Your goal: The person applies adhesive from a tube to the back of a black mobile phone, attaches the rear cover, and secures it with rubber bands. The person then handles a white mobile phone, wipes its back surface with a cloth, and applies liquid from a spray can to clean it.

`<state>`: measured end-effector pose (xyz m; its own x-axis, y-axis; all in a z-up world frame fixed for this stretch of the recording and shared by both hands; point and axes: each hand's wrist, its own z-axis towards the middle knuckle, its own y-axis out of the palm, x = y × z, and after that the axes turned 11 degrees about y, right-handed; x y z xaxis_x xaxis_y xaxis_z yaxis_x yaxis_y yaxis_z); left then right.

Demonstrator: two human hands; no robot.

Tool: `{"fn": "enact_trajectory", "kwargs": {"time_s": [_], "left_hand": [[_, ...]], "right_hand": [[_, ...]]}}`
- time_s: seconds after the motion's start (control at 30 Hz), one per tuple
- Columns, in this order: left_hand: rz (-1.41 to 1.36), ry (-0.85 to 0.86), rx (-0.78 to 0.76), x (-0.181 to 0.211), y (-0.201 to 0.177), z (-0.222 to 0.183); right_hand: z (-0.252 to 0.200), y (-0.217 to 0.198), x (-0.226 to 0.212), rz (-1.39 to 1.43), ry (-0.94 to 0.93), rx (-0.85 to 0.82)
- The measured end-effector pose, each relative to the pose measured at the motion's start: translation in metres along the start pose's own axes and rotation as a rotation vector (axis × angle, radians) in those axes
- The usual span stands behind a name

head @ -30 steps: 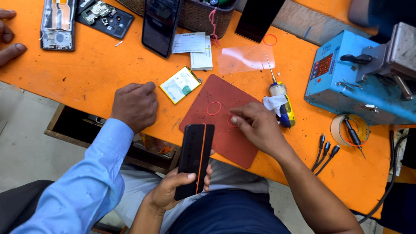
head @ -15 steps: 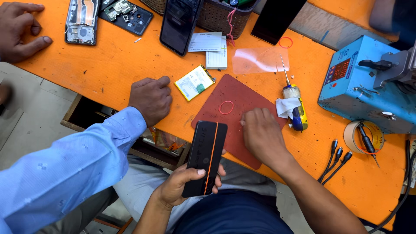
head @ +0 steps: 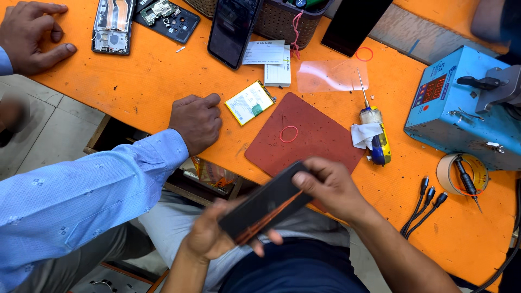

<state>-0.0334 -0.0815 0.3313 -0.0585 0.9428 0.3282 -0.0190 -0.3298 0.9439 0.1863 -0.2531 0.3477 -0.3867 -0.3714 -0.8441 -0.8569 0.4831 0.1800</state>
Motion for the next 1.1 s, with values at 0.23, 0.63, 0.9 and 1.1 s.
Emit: {"fn": "enact_trajectory", "kwargs": {"time_s": [0.23, 0.63, 0.9, 1.1], "left_hand": [[0.258, 0.709, 0.572, -0.035, -0.007, 0.016], [0.092, 0.280, 0.467, -0.039, 0.007, 0.019], [0.157, 0.254, 0.415, -0.034, 0.005, 0.020], [0.182, 0.248, 0.468, -0.031, 0.013, 0.023]], "right_hand": [[-0.018, 0.032, 0.017, -0.012, -0.233, 0.111], [-0.013, 0.041, -0.015, -0.219, -0.234, -0.009], [-0.008, 0.036, -0.017, -0.798, -0.350, 0.238], [-0.002, 0.028, -0.006, -0.377, -0.215, 0.162]]}}
